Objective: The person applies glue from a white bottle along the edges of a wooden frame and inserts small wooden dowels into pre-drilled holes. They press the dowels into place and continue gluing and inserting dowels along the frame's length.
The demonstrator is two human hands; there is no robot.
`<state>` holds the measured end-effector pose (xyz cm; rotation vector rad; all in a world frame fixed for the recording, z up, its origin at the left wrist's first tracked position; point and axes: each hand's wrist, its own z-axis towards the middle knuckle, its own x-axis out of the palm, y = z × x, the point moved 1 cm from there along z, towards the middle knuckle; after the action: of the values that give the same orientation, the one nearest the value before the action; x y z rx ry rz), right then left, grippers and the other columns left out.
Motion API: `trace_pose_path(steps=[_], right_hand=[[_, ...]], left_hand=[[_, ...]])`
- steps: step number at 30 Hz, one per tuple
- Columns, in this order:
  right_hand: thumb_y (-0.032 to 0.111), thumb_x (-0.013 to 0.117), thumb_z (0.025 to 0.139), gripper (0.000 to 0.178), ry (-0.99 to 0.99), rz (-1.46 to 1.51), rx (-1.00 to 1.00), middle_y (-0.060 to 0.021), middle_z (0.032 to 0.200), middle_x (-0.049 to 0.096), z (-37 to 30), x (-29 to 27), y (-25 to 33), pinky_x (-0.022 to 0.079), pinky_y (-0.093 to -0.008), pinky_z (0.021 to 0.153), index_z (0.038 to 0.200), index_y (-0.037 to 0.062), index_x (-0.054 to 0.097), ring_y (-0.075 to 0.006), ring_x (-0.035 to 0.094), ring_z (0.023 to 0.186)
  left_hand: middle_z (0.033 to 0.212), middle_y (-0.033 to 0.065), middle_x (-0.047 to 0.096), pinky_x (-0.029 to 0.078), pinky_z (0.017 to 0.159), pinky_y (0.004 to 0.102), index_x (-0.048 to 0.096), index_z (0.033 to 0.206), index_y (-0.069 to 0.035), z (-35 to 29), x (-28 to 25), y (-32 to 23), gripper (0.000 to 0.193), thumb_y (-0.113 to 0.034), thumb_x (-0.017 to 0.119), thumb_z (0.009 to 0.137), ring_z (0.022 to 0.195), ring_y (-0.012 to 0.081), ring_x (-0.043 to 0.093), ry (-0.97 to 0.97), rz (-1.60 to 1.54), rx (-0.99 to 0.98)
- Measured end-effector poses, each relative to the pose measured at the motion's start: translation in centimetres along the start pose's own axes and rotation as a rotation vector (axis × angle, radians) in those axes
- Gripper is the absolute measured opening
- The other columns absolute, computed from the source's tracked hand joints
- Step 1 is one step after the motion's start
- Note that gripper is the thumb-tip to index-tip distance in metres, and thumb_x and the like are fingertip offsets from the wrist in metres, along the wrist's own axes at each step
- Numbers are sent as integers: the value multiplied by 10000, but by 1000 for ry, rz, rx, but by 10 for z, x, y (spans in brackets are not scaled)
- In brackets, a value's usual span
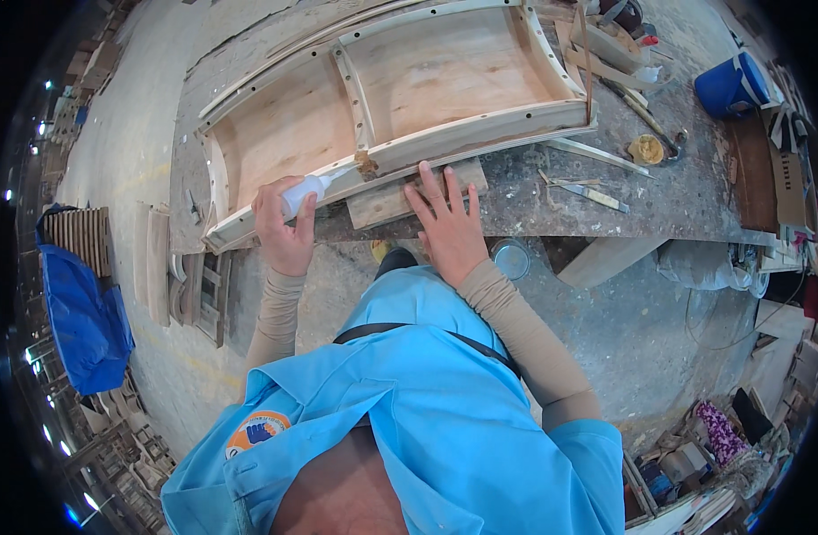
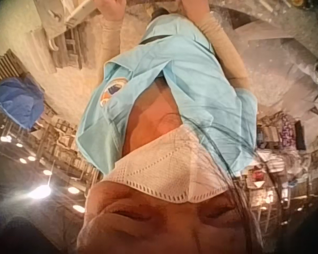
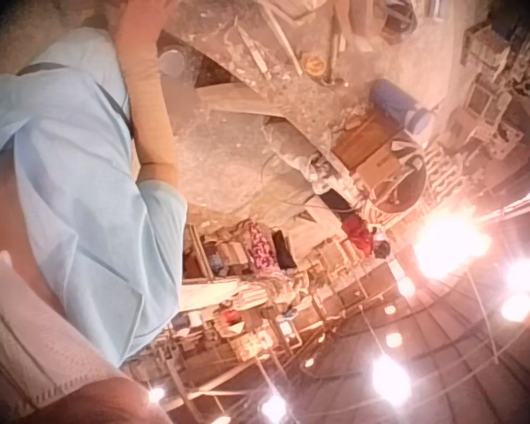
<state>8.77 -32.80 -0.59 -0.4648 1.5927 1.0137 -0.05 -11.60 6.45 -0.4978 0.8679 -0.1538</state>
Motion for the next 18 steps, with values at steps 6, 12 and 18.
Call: trace_pose_path(steps=[6,12,18], right_hand=[[180,650,816,715,12,-8,-1,-104,1585,87,1,0,0,195,-595,1107,1459,162,337,-386,188,1415],[184,644,819,711,4,-11,-6,-107,1584,92,0,0,-1,202,-597,1104,1460,161,337,-388,195,1411],[178,644,813,713,-1,-13,-7,-108,1580,105,0,0,0,211,-602,1099,1457,159,340,-390,207,1404]], left_hand=[[912,82,648,381,837,348,604,976,-54,1,-1,0,238,-122,722,780,813,254,554,-6,-1,-9],[934,96,636,389,838,352,600,997,-50,0,-4,3,236,-125,707,800,846,265,552,7,16,-29],[972,125,613,410,841,357,585,1032,-35,0,-6,3,228,-127,674,843,907,291,552,43,37,-9]])
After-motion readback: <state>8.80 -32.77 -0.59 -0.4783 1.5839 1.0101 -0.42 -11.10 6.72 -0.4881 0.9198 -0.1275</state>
